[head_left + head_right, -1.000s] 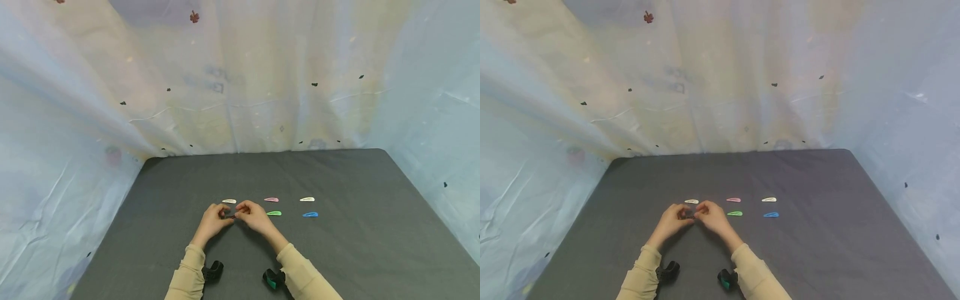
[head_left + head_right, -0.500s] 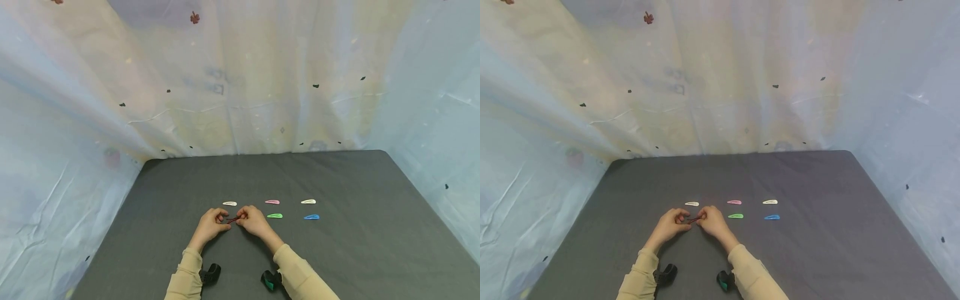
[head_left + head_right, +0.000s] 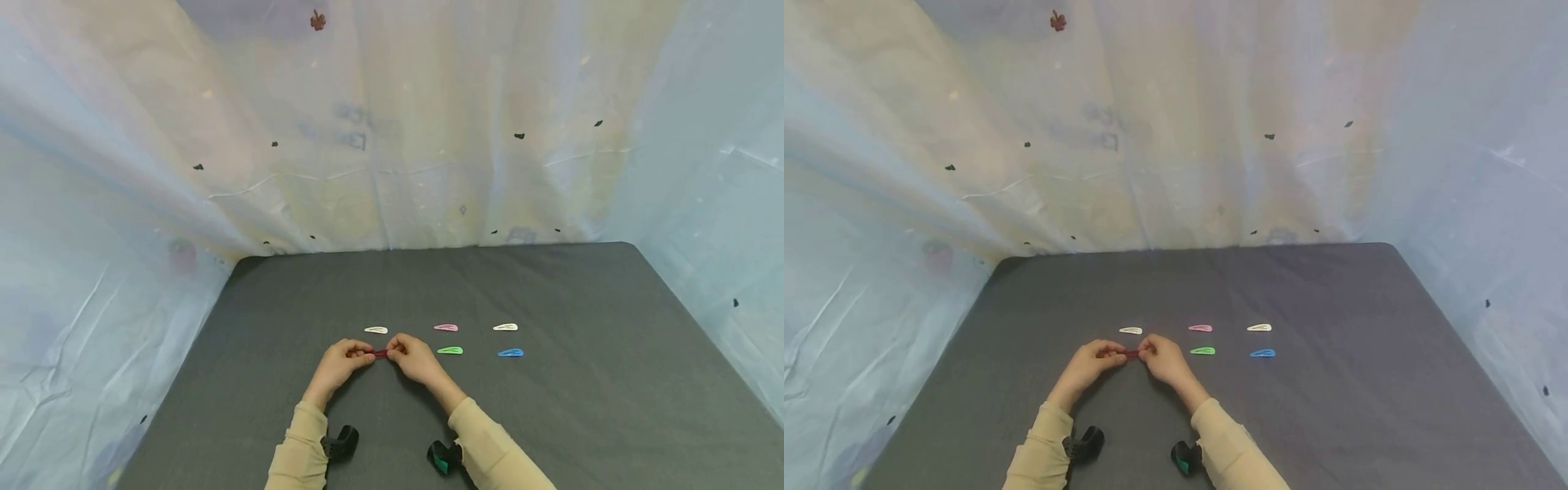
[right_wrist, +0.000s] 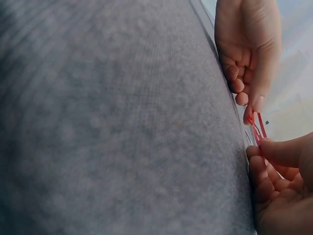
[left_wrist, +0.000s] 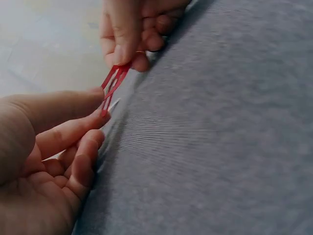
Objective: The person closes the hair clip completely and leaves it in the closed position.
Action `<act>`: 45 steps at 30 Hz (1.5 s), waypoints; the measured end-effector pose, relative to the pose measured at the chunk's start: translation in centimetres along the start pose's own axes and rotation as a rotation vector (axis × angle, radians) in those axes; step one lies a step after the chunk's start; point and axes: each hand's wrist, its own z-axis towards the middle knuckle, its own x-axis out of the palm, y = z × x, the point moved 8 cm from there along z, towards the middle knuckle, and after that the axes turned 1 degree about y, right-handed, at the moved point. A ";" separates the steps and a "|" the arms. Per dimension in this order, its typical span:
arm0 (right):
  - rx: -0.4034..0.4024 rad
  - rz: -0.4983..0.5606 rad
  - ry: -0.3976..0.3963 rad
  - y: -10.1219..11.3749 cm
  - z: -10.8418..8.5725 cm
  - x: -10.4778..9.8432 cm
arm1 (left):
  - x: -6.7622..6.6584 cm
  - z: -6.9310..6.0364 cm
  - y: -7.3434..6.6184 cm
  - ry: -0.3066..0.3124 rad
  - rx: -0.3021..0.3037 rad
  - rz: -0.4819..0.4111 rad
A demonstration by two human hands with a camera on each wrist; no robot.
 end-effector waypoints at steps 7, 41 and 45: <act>0.020 0.055 0.005 0.0 0.0 -0.2 | -0.2 0.1 0.5 0.033 -0.069 -0.086; 0.126 0.296 0.124 -0.7 -0.1 0.6 | 0.1 0.1 0.6 0.043 -0.100 -0.236; 0.064 0.304 0.113 -0.4 -0.2 0.3 | -0.1 0.0 0.7 0.033 -0.089 -0.297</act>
